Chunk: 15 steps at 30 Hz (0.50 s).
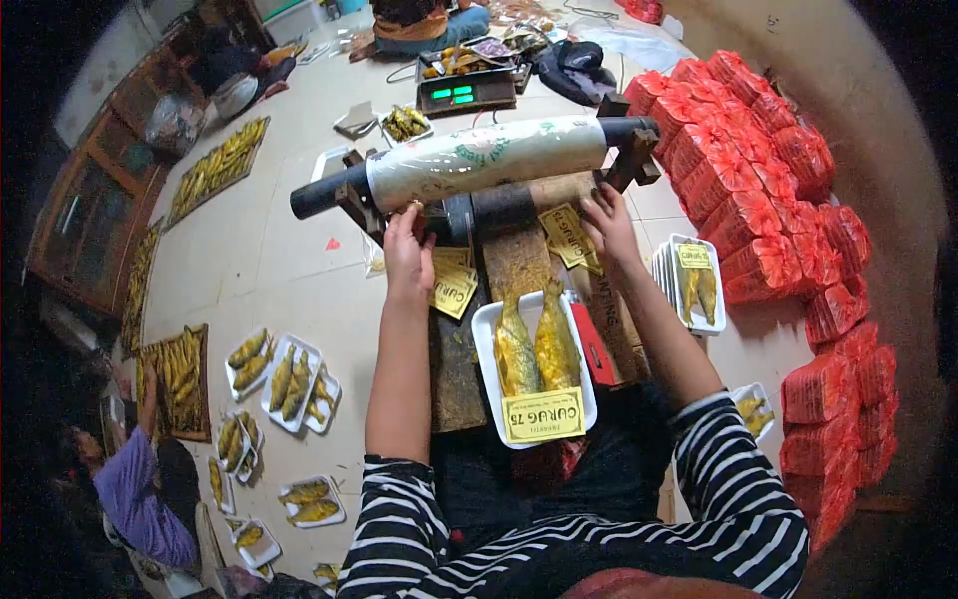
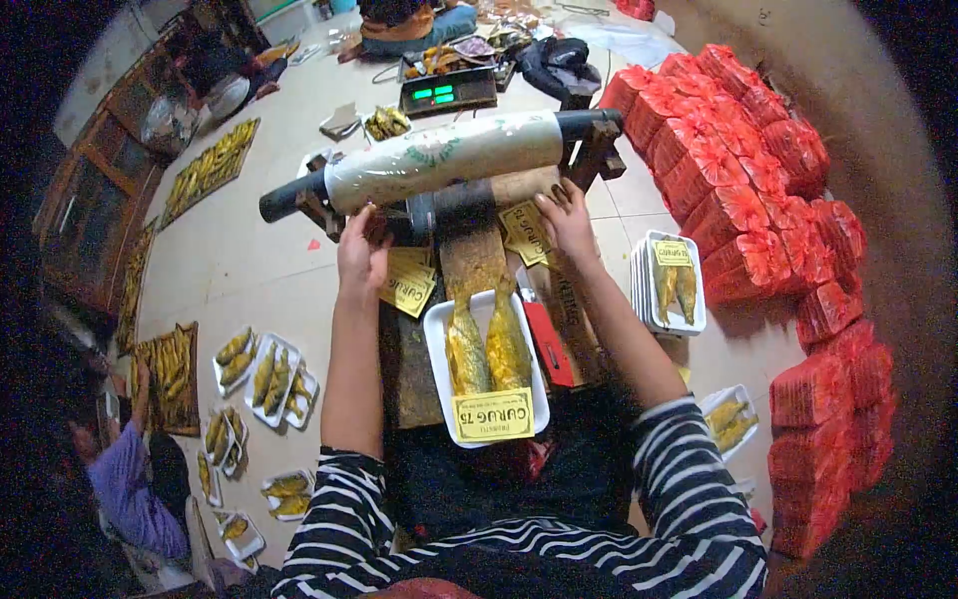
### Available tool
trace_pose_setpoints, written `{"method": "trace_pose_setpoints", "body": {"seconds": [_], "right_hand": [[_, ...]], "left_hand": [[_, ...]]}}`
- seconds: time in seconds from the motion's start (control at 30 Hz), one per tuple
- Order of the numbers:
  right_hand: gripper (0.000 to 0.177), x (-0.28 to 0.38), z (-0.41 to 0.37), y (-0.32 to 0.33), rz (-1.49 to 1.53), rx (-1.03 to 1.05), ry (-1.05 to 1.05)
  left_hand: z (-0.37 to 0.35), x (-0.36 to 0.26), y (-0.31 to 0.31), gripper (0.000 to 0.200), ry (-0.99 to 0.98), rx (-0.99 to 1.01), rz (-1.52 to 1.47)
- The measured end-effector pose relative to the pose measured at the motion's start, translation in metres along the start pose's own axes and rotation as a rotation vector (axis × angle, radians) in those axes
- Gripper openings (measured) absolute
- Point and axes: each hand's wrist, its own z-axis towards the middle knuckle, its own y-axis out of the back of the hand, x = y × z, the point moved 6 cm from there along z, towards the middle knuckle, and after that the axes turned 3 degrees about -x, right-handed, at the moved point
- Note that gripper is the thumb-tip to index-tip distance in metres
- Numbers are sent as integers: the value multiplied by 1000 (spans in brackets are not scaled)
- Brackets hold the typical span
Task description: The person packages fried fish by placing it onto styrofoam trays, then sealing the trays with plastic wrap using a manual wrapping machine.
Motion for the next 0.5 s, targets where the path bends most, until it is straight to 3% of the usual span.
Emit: {"method": "trace_pose_setpoints", "body": {"seconds": [0.07,0.1,0.17,0.27,0.3,0.33,0.37,0.4,0.47,0.5], "right_hand": [[63,-17,29,-10,-63,12,-31],[57,-21,43,-14,-184,5,-1],[28,-30,61,-30,-121,69,124],[12,-34,46,-39,351,-90,-163],[12,-45,54,-32,491,-110,-183],[16,-43,55,-30,575,38,-224],[15,-42,42,-26,778,347,-395],[16,-13,11,-31,981,655,-570],[21,47,-59,-22,828,612,-370],[31,48,-84,-3,667,386,-464]], "left_hand": [[-8,-17,-12,4,25,24,12],[-10,-25,-17,4,36,36,21],[-8,-26,-17,5,75,93,47],[-20,-36,-23,10,-5,128,118],[-25,-38,-22,11,-37,167,94],[-38,-42,-25,11,-64,200,69],[-50,-44,-23,13,-81,122,60],[-65,-44,-18,13,-79,172,73],[-105,-37,-3,14,-38,289,261],[-136,-31,5,15,-76,301,429]]}}
